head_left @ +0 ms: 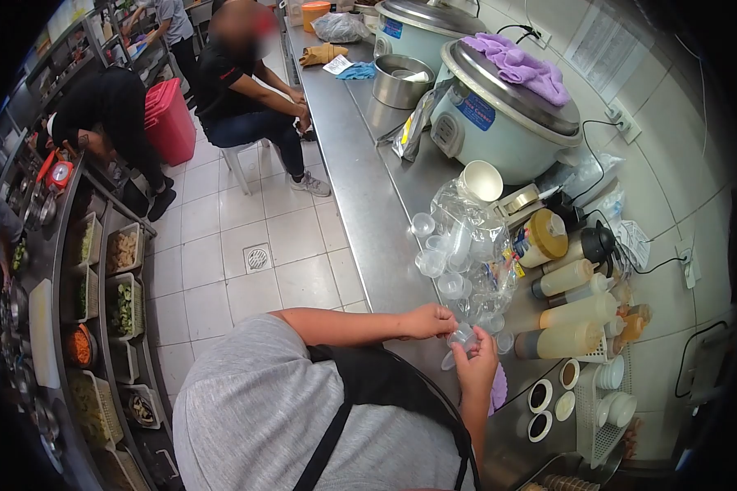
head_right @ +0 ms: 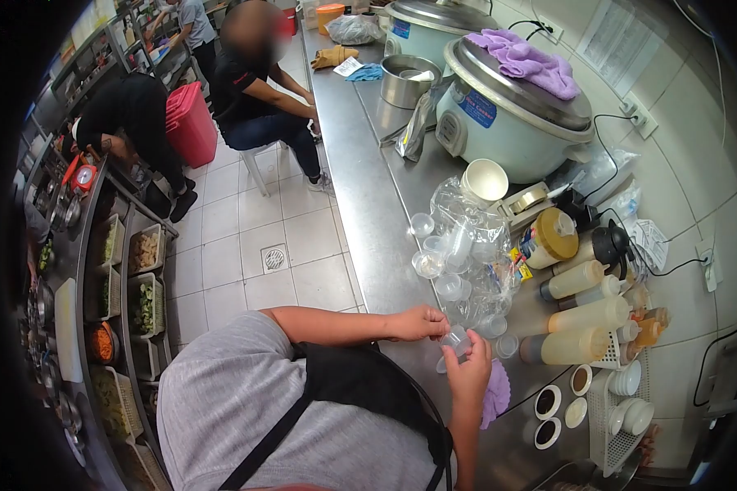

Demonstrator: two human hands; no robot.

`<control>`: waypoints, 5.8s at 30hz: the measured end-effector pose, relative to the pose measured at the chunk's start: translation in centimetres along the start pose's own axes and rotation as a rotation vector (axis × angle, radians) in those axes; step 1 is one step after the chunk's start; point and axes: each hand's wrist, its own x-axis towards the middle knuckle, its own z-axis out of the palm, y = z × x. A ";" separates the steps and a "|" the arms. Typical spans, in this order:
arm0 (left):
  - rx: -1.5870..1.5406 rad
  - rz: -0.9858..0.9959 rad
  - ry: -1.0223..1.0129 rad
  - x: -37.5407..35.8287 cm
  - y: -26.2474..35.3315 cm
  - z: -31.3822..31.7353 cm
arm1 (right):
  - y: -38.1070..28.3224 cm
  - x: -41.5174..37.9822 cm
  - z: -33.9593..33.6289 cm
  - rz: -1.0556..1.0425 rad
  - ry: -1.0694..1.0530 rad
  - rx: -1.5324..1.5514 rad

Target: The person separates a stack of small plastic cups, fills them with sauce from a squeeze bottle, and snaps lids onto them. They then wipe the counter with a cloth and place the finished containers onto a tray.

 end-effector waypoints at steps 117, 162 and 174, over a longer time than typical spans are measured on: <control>0.762 0.491 0.367 0.1 4.9 -1.0 | -2.6 4.8 -8.1 -0.455 0.096 -0.880; 0.458 0.403 -0.296 -1.2 3.8 2.7 | 0.3 0.3 -3.9 0.632 -0.476 0.718; 0.132 -0.221 0.119 -0.2 1.7 2.7 | 1.5 -1.2 4.4 0.205 0.260 0.206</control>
